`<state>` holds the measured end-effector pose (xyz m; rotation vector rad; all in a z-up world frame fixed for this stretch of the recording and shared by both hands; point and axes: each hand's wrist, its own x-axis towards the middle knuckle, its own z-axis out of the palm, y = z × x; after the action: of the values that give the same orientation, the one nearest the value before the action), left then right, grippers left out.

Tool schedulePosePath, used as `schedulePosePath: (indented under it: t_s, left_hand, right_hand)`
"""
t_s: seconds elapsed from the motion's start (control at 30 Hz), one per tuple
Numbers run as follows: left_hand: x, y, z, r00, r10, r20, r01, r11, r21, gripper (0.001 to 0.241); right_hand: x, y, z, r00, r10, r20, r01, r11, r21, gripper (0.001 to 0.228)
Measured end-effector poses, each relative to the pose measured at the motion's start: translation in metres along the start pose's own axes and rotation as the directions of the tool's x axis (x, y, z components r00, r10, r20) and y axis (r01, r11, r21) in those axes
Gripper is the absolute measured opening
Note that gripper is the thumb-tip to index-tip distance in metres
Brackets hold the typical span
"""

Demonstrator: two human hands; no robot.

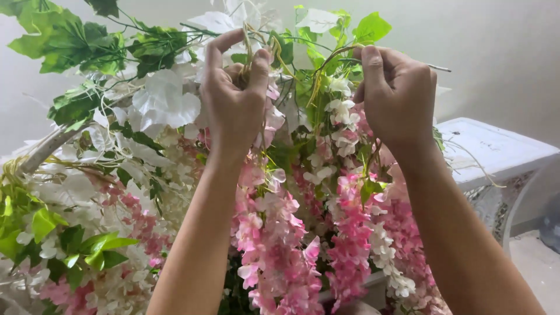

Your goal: Arranging artificial flower vines and greenery on a decorative frame to create a floral display.

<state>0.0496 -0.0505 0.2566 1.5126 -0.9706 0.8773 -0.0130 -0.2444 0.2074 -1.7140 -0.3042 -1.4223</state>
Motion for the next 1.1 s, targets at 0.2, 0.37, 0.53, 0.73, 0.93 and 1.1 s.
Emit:
schedulePosePath:
  t_s: [0.2, 0.37, 0.53, 0.73, 0.93, 1.1]
  left_hand:
    - [0.007, -0.006, 0.01, 0.987, 0.127, -0.099, -0.11, 0.981, 0.16, 0.029]
    - [0.012, -0.026, 0.013, 0.948, 0.274, -0.163, -0.252, 0.957, 0.142, 0.038]
    - [0.02, -0.047, 0.01, 0.914, 0.373, -0.16, -0.313, 0.899, 0.307, 0.037]
    - [0.038, -0.069, 0.003, 0.877, 0.473, -0.084, -0.389, 0.801, 0.455, 0.039]
    - [0.036, -0.085, 0.0, 0.839, 0.544, 0.011, -0.463, 0.703, 0.539, 0.041]
    - [0.026, -0.086, 0.002, 0.832, 0.555, -0.024, -0.44, 0.685, 0.581, 0.036]
  right_hand:
    - [0.013, 0.017, 0.02, 0.988, -0.078, -0.133, 0.086, 0.994, 0.06, 0.04]
    - [0.03, 0.033, 0.043, 0.961, -0.145, -0.235, 0.148, 0.989, -0.009, 0.036]
    - [0.045, 0.05, 0.063, 0.923, -0.267, -0.278, 0.264, 0.963, -0.049, 0.037]
    - [0.053, 0.073, 0.078, 0.906, -0.219, -0.362, 0.196, 0.976, -0.099, 0.037]
    - [0.056, 0.095, 0.107, 0.921, -0.266, -0.285, 0.234, 0.962, -0.142, 0.034]
    - [0.067, 0.094, 0.116, 0.965, -0.236, -0.113, 0.219, 0.965, -0.148, 0.027]
